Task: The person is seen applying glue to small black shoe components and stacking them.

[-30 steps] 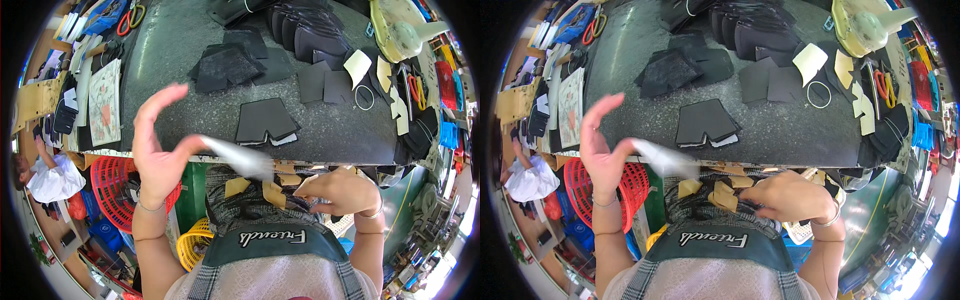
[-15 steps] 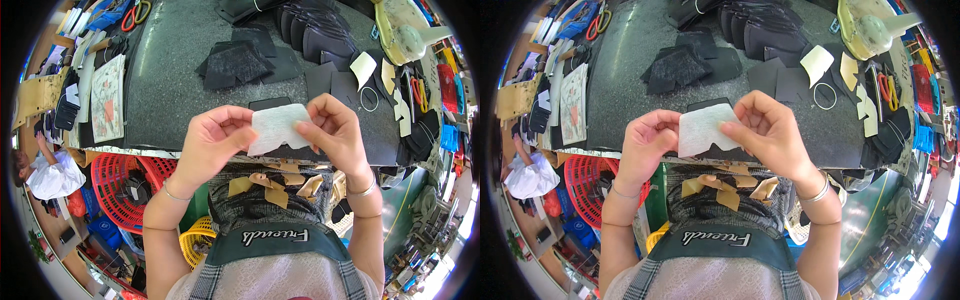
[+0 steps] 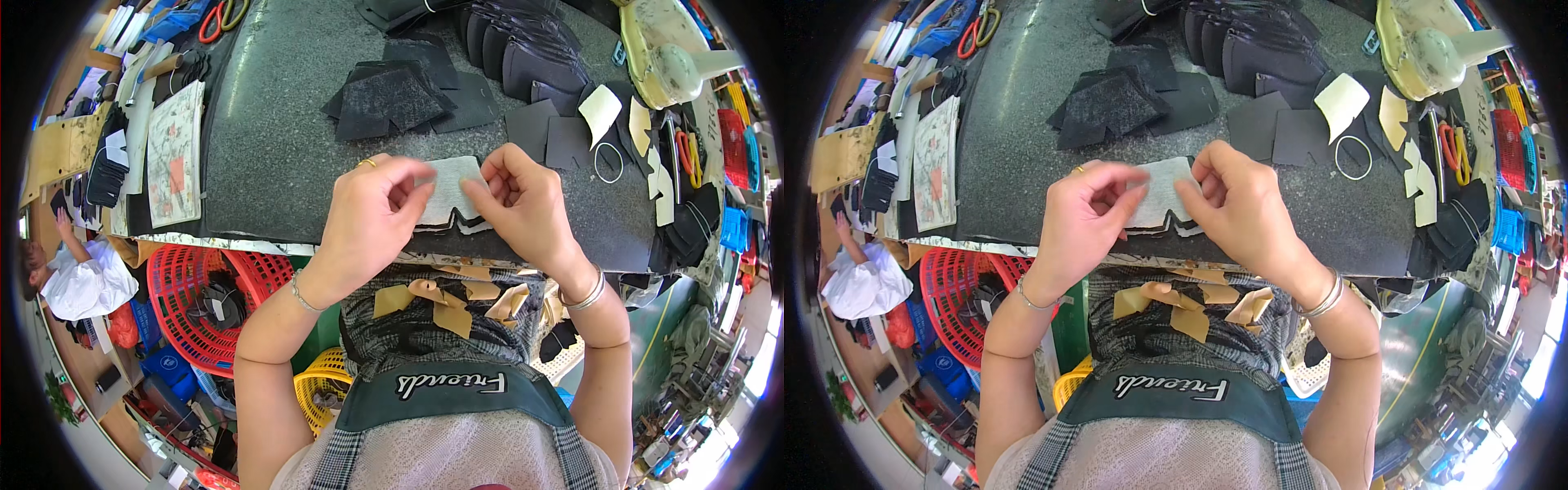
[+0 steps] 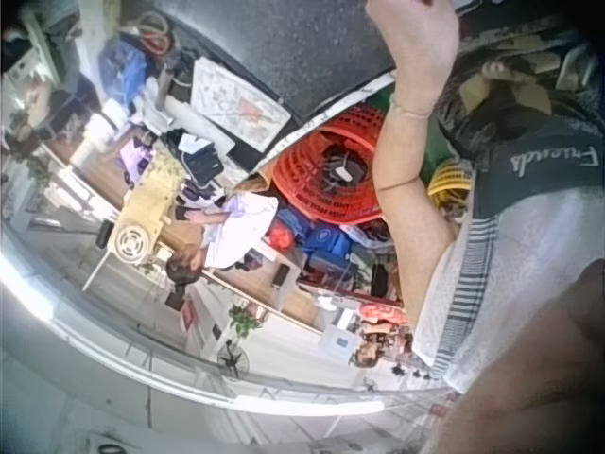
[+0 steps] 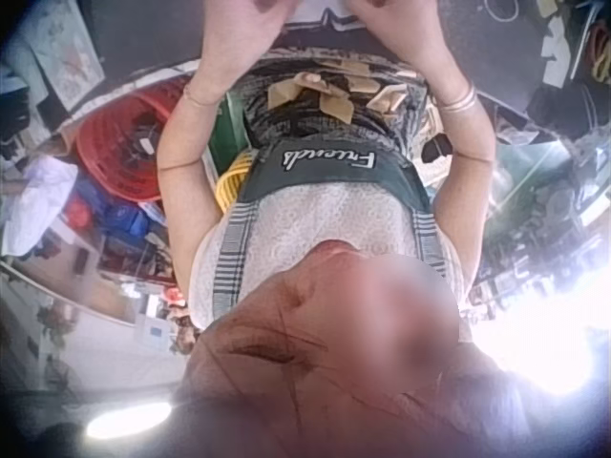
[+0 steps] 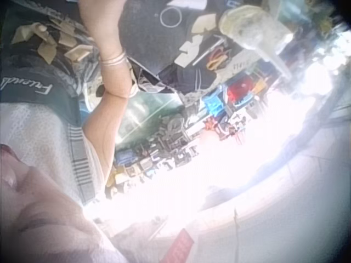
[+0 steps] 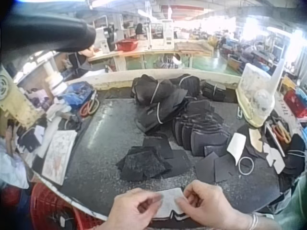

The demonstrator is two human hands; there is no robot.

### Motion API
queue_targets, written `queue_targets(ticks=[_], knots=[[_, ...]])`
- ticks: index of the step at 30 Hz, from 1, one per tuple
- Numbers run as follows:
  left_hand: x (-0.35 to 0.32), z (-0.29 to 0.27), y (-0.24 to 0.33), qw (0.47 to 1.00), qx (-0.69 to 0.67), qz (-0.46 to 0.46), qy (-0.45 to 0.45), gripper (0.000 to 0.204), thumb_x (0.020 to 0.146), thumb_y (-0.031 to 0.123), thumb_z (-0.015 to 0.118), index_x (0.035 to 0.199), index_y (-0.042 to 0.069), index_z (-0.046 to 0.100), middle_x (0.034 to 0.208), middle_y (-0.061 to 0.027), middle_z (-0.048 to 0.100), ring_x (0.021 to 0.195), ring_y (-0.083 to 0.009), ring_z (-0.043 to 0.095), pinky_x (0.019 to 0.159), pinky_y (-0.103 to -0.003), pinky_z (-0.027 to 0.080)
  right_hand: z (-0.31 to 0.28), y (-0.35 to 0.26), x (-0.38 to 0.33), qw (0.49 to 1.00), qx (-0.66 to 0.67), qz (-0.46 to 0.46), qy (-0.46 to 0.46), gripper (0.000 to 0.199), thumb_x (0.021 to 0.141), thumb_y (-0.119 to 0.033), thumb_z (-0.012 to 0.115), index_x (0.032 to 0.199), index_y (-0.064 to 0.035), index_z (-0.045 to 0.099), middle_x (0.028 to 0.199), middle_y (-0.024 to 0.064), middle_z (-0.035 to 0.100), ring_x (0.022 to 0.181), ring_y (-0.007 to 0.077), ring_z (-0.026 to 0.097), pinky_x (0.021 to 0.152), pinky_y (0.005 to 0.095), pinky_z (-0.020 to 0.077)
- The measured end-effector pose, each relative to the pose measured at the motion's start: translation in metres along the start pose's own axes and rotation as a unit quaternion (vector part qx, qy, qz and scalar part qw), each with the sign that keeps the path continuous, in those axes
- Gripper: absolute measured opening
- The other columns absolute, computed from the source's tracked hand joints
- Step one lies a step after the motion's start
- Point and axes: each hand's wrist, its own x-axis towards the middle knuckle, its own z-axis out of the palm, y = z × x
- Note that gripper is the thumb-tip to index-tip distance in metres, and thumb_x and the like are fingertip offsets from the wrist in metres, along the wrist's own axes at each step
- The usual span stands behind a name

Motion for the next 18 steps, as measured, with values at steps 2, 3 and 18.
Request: queue_targets(ticks=[2, 3, 18], knots=[[0.0, 0.001, -0.001, 0.997, 0.056, 0.048, -0.004, 0.021, 0.085, -0.004, 0.068, 0.105, 0.002, 0.069, 0.08, -0.0042, 0.06, 0.058, -0.006, 0.057, 0.048, -0.021, 0.046, -0.01, 0.003, -0.001, 0.986, -0.164, -0.044, -0.006, 0.023, 0.082, -0.011, 0.074, 0.087, 0.0013, 0.056, 0.067, 0.0061, 0.057, 0.056, 0.0139, 0.057, 0.052, 0.0295, 0.0482], [0.0, 0.002, 0.0, 0.99, 0.107, 0.091, 0.007, 0.018, 0.083, -0.003, 0.069, 0.099, 0.002, 0.071, 0.08, -0.006, 0.06, 0.059, -0.0095, 0.058, 0.051, -0.023, 0.047, -0.014, 0.002, -0.001, 0.943, -0.321, -0.088, -0.014, 0.027, 0.08, -0.013, 0.076, 0.088, 0.0017, 0.055, 0.071, 0.0086, 0.06, 0.057, 0.0183, 0.06, 0.052, 0.0326, 0.0503], [0.05, -0.042, -0.003, 0.805, 0.439, 0.337, 0.213, 0.014, 0.077, 0.006, 0.076, 0.092, 0.006, 0.075, 0.1, -0.0123, 0.072, 0.095, -0.0277, 0.07, 0.081, -0.036, 0.056, 0.002, -0.021, -0.033, 0.915, -0.286, -0.246, -0.145, 0.067, 0.072, -0.022, 0.074, 0.132, -0.0026, 0.052, 0.134, 0.0223, 0.05, 0.128, 0.0373, 0.048, 0.112, 0.0448, 0.0369]])
